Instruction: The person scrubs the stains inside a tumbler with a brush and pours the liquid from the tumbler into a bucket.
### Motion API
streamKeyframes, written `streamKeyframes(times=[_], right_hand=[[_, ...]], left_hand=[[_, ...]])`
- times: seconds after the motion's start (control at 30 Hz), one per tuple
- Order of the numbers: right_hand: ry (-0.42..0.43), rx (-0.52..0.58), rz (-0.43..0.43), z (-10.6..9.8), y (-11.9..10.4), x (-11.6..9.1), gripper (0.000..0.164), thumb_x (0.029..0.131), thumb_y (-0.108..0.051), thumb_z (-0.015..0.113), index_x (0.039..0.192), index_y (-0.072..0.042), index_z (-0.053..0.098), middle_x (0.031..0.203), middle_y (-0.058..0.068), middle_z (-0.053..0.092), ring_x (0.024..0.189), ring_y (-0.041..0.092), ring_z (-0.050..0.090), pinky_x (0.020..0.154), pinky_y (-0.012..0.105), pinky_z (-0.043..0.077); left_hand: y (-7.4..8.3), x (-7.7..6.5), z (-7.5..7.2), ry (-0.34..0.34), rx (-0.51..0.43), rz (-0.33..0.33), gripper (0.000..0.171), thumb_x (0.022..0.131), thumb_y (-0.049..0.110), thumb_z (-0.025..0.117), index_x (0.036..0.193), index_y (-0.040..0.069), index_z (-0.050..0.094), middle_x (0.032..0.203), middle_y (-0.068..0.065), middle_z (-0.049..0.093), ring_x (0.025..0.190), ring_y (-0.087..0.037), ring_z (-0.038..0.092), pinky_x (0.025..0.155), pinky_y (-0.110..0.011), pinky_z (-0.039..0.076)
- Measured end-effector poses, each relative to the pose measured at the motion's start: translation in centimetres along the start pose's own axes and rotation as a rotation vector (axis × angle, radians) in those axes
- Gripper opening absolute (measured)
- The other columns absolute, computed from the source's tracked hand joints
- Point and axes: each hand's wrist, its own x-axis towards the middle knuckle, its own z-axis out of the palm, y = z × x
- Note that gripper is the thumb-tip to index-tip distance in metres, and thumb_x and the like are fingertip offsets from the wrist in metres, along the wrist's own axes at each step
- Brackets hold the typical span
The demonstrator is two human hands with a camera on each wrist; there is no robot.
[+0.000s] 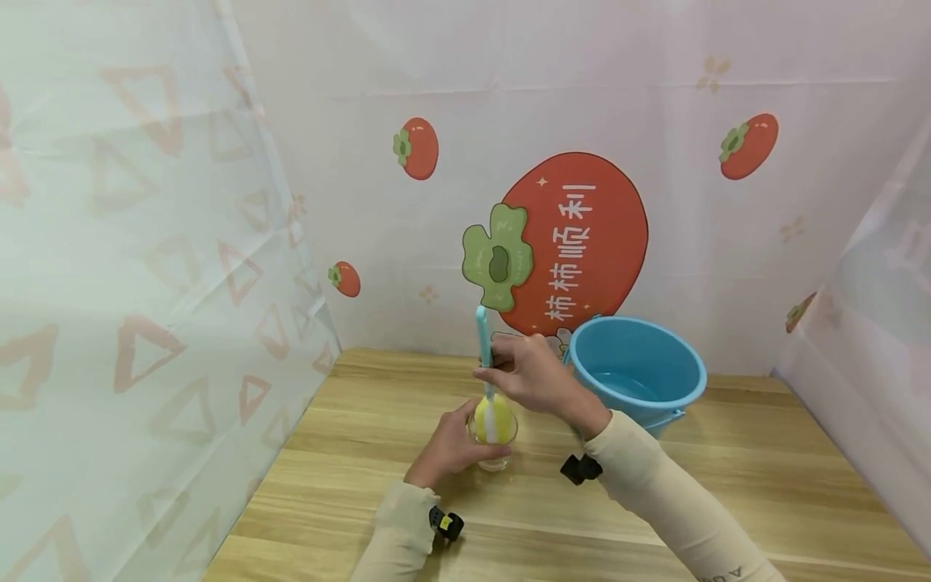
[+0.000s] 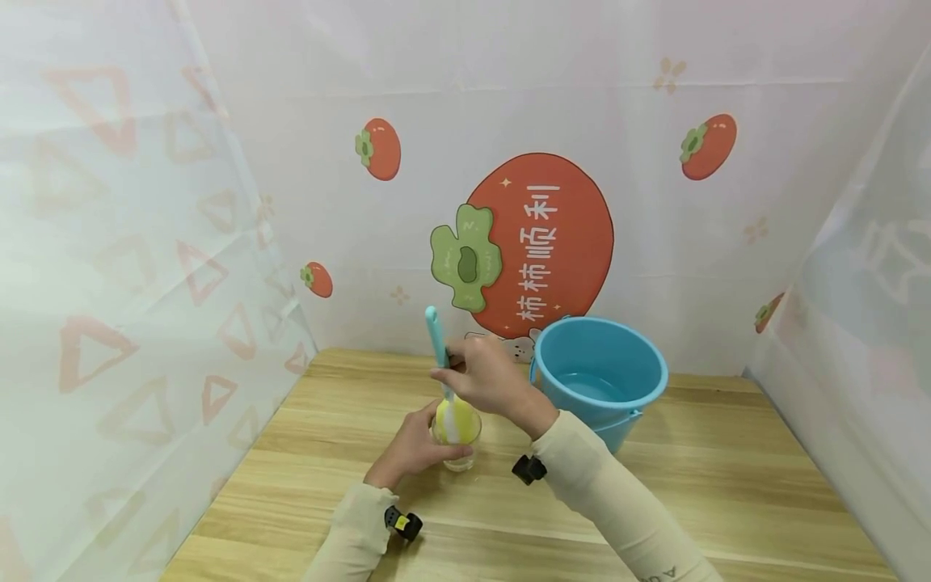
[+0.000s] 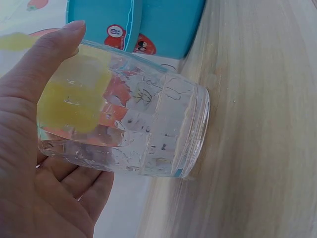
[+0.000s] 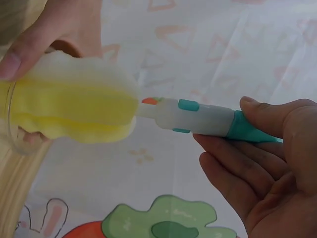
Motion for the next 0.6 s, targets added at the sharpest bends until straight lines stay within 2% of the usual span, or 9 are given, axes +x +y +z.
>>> streamKeyframes(times=[0.13, 0.27, 0.37, 0.6], right_hand=[[0.019, 0.006, -0.025, 0.9, -0.3, 0.3, 0.007, 0.094, -0.013, 0.082, 0.094, -0.008, 0.076, 0.09, 0.003, 0.076, 0.086, 0.013, 0.08, 0.077, 0.025, 0.063], [0.042, -0.024, -0.042, 1.3, 0.0, 0.7, 0.008, 0.094, -0.013, 0.081, 0.093, -0.007, 0.077, 0.088, 0.005, 0.077, 0.083, 0.014, 0.08, 0.075, 0.025, 0.063], [0.058, -0.049, -0.026, 0.9, 0.5, 0.7, 0.01, 0.094, -0.016, 0.081, 0.091, -0.008, 0.076, 0.088, 0.005, 0.08, 0.083, 0.015, 0.08, 0.075, 0.029, 0.064], [0.054, -0.05, 0.028, -0.7, 0.7, -0.2, 0.009, 0.093, -0.017, 0.082, 0.092, -0.01, 0.077, 0.089, 0.002, 0.082, 0.087, 0.014, 0.081, 0.078, 0.033, 0.065]], left_hand=[[-0.3, 0.1, 0.0, 0.003, -0.008, 0.038, 0.06, 0.081, 0.053, 0.09, 0.127, 0.025, 0.063, 0.101, 0.009, 0.072, 0.088, -0.008, 0.067, 0.078, -0.029, 0.055], [-0.5, 0.1, 0.1, -0.002, -0.016, 0.038, 0.05, 0.082, 0.052, 0.089, 0.117, 0.026, 0.064, 0.094, 0.009, 0.071, 0.083, -0.008, 0.066, 0.076, -0.029, 0.054], [-0.4, 0.1, 0.3, -0.003, -0.032, 0.023, 0.05, 0.083, 0.048, 0.089, 0.12, 0.026, 0.065, 0.096, 0.009, 0.072, 0.083, -0.01, 0.067, 0.076, -0.03, 0.054], [-0.2, 0.1, 0.1, -0.008, -0.052, -0.011, 0.073, 0.081, 0.05, 0.091, 0.142, 0.026, 0.059, 0.118, 0.01, 0.073, 0.102, -0.016, 0.07, 0.087, -0.033, 0.056]])
